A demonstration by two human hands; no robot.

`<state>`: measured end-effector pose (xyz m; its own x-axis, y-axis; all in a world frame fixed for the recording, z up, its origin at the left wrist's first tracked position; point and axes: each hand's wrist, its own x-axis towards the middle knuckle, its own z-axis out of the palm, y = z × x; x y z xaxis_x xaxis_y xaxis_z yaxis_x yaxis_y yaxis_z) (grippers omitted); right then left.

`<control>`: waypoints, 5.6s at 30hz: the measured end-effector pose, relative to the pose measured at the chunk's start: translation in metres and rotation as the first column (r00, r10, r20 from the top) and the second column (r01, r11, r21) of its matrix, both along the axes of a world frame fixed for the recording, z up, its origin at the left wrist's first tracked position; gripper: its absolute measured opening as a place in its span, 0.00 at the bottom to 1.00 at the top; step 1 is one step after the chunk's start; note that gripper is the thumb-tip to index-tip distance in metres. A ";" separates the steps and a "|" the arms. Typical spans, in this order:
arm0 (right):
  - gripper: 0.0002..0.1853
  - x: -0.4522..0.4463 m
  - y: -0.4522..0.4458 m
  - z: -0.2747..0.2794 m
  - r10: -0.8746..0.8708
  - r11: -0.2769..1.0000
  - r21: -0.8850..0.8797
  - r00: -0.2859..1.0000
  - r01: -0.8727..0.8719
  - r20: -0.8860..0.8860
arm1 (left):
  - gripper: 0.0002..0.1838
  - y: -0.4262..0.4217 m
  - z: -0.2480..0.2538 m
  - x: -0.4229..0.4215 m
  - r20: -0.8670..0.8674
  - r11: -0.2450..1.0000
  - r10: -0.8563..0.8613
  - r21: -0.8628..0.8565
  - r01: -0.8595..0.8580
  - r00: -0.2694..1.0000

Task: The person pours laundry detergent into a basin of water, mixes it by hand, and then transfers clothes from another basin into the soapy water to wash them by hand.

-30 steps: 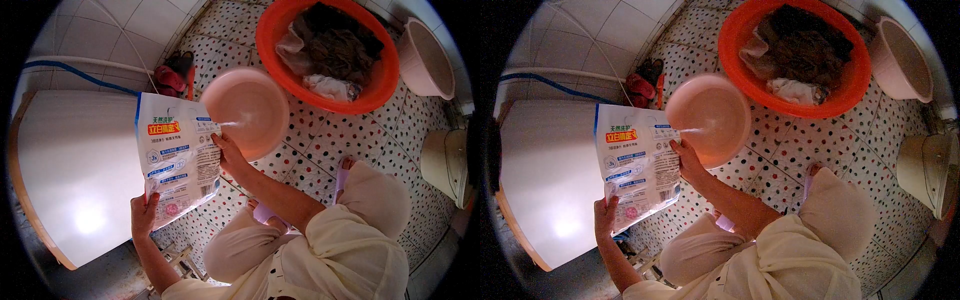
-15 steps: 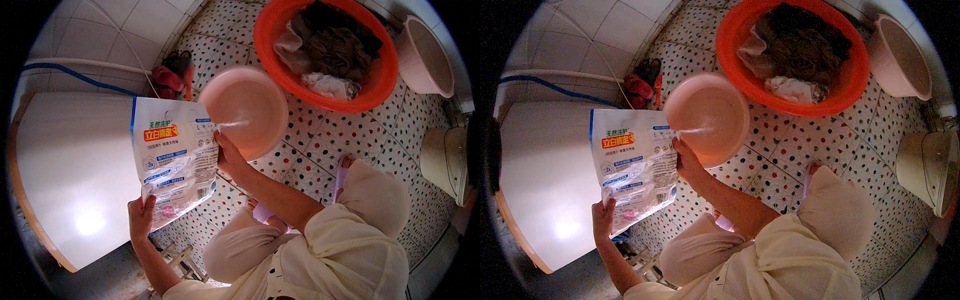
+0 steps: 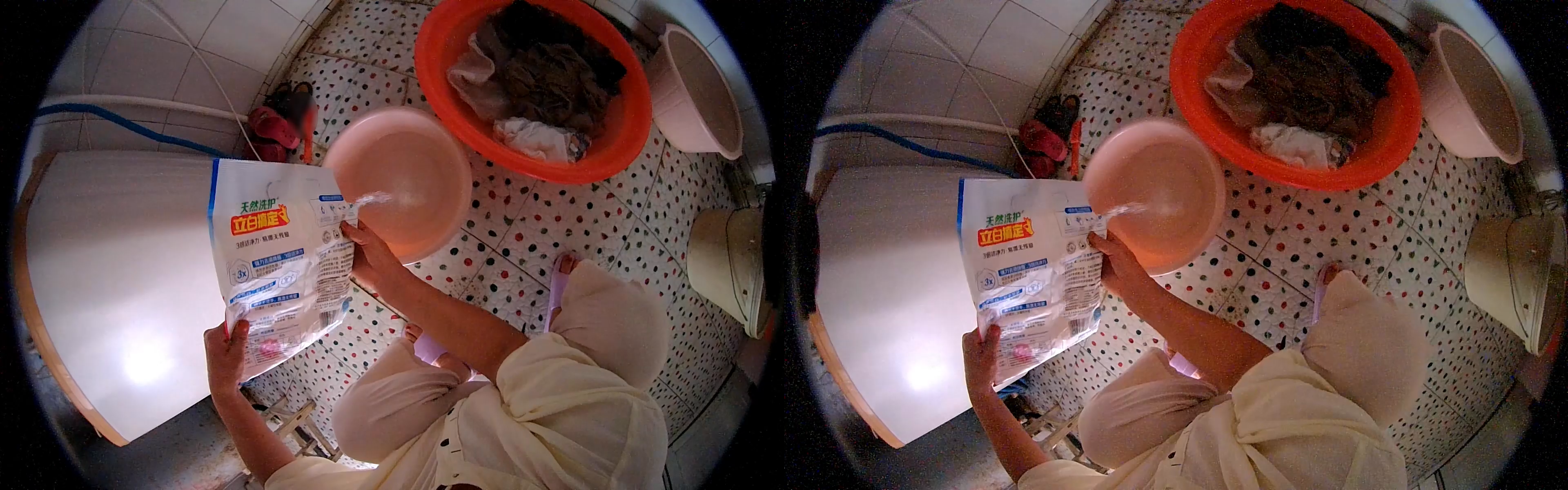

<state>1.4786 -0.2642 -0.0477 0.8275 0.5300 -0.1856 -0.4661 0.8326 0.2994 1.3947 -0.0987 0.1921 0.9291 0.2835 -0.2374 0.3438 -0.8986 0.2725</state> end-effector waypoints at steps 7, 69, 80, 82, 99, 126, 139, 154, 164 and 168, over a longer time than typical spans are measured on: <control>0.15 0.001 0.005 0.002 -0.042 0.999 -0.017 0.998 0.041 -0.050 | 0.24 -0.001 0.004 -0.002 -0.012 1.000 0.018 0.025 -0.017 1.000; 0.19 -0.001 -0.001 0.027 0.019 1.000 0.008 0.988 -0.018 -0.157 | 0.20 0.007 -0.002 -0.029 0.061 0.987 0.156 0.029 -0.158 0.986; 0.16 0.000 0.020 0.015 -0.068 0.961 -0.269 0.998 0.068 0.012 | 0.14 0.035 -0.032 -0.039 -0.033 0.951 0.254 -0.172 -0.256 0.967; 0.16 0.001 0.016 0.017 -0.019 0.965 -0.260 0.999 0.025 0.026 | 0.14 0.042 -0.048 -0.043 0.038 0.905 0.286 -0.339 -0.257 0.957; 0.15 0.022 0.015 0.029 -0.058 0.854 -0.502 0.984 0.136 0.167 | 0.19 0.100 -0.151 -0.051 -0.106 0.318 0.565 -0.887 -0.335 0.818; 0.08 0.047 0.021 0.027 -0.027 0.929 -0.368 1.000 0.029 0.012 | 0.26 0.119 -0.161 -0.047 -0.013 0.446 0.614 -0.820 -0.360 0.789; 0.15 0.047 0.039 0.028 0.124 0.804 -0.595 0.971 0.022 0.204 | 0.33 0.081 0.012 0.022 0.330 0.938 0.118 -0.346 0.003 0.937; 0.12 0.058 0.029 0.038 0.203 0.784 -0.621 0.952 -0.018 0.228 | 0.13 -0.007 -0.012 0.113 0.042 0.994 -0.110 0.034 0.109 0.993; 0.15 0.094 -0.015 -0.018 -0.028 0.958 -0.286 0.993 -0.006 -0.113 | 0.10 0.002 -0.027 0.080 0.359 0.992 0.033 0.103 -0.074 0.933; 0.09 0.123 -0.059 -0.021 -0.294 0.910 -0.371 0.920 0.186 -0.260 | 0.12 0.010 -0.019 0.061 0.452 0.972 0.100 0.144 -0.183 0.887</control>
<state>1.6018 -0.3236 -0.0684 0.7957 0.1846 -0.5769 -0.1701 0.9822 0.0796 1.4552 -0.0891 0.1730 0.8726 0.4189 0.2513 0.3539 -0.8967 0.2659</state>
